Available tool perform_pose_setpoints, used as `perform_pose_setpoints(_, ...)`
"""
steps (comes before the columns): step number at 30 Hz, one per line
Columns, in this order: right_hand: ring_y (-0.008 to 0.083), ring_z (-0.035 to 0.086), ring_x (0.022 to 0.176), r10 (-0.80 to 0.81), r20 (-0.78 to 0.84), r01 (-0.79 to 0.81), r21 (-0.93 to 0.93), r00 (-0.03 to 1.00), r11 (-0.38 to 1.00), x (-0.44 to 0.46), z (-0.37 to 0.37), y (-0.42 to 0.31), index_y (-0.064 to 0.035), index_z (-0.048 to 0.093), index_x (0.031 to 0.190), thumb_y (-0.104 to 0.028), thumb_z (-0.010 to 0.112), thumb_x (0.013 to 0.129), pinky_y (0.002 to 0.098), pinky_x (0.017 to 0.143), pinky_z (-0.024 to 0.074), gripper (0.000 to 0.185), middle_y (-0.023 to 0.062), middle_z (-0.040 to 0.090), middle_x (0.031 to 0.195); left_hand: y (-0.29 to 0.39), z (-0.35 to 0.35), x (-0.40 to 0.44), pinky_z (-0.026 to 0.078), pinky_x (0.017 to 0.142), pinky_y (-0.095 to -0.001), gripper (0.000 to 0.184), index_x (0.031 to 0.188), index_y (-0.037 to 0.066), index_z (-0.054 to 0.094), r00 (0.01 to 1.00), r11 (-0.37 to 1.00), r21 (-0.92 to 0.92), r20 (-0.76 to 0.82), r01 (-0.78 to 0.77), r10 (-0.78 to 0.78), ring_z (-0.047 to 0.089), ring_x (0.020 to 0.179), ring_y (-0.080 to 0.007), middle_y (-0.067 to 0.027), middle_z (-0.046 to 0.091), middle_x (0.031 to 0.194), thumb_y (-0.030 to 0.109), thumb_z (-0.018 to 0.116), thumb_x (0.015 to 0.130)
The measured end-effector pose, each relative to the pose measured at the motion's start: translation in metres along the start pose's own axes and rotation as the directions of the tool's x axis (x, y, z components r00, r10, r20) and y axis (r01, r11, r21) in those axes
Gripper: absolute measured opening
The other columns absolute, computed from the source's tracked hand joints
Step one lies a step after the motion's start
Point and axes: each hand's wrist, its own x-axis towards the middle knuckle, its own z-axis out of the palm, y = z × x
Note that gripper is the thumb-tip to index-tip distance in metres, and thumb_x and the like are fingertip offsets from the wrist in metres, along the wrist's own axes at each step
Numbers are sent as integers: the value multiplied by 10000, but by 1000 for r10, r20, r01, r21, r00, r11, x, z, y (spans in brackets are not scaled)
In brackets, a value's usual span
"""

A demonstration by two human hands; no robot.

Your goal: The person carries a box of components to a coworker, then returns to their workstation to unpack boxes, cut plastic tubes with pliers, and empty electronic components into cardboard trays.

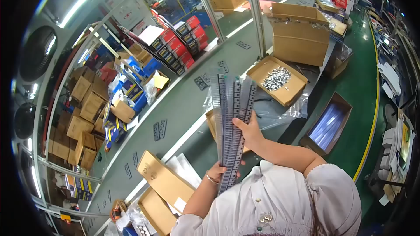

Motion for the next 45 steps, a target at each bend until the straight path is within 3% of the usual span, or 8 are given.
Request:
perform_pose_setpoints(5, 110, 469, 888, 374, 281, -408, 72, 884, 910, 41, -91, -5, -77, 389, 1082, -151, 453, 817, 259, 772, 392, 282, 22, 486, 995, -25, 19, 6, 498, 621, -413, 598, 1161, -26, 322, 991, 996, 43, -100, -79, 83, 560, 781, -324, -217, 427, 1102, 129, 609, 660)
perform_pose_setpoints(8, 114, 472, 885, 228, 396, -10, -481, 889, 877, 100, -159, 17, -69, 430, 1043, -152, 464, 807, 252, 765, 390, 253, 26, 501, 984, -39, 19, -4, 480, 630, -442, 628, 1166, -16, 323, 978, 992, -3, -169, -124, 122, 559, 763, -344, -221, 436, 1095, 119, 618, 628)
perform_pose_setpoints(15, 322, 325, 1115, 408, 41, 167, -946, 912, -277, 122, -183, 43, -122, 329, 1168, -369, 626, 631, 468, 861, 304, 661, 134, 345, 1215, -96, 52, -44, 479, 640, -359, 607, 1115, -63, 374, 949, 980, -52, -266, -190, 170, 562, 789, -276, -218, 459, 1069, 109, 636, 595)
perform_pose_setpoints(21, 344, 279, 1113, 401, -80, 227, -717, 913, -659, 108, -197, 42, -158, 119, 1289, -532, 684, 468, 461, 915, 214, 1065, 168, 279, 1214, -119, 59, -71, 343, 876, -332, 632, 1130, -58, 382, 934, 996, -42, -352, -84, 64, 472, 998, -234, -169, 458, 1117, 106, 668, 591)
perform_pose_setpoints(31, 243, 541, 584, 370, -451, -267, -852, 812, -451, 148, -240, 28, 6, 421, 1025, -124, 534, 617, 280, 517, 451, 443, 144, 519, 741, -122, 44, -89, 364, 856, -322, 617, 1127, -45, 400, 891, 999, 47, -454, 14, 9, 479, 984, -190, -110, 480, 1103, -9, 680, 579)
perform_pose_setpoints(33, 180, 462, 449, 557, -396, -575, -796, 730, 189, 137, -219, -9, -29, 412, 1048, -76, 503, 632, 263, 417, 402, 428, 80, 450, 581, -113, 32, -80, 351, 869, -316, 602, 1128, -38, 402, 892, 998, 66, -452, 9, 21, 469, 997, -186, -109, 477, 1107, -5, 671, 591)
perform_pose_setpoints(38, 93, 456, 588, 492, 268, -219, -652, 828, 725, 66, -101, -135, -51, 417, 986, -13, 511, 702, 230, 515, 386, 302, 12, 436, 666, -60, 61, -46, 329, 884, -300, 599, 1138, -27, 396, 867, 953, 119, -457, 280, -198, 455, 1012, -177, -95, 470, 1116, -2, 662, 601)
perform_pose_setpoints(45, 116, 486, 760, 354, 360, 153, -855, 863, 496, 69, -84, -211, -39, 418, 924, -200, 606, 721, 243, 682, 401, 320, 61, 508, 839, -39, 23, 16, 290, 904, -289, 637, 1158, -10, 380, 922, 870, 320, -216, 377, -320, 414, 1039, -149, -70, 448, 1139, 46, 686, 601)
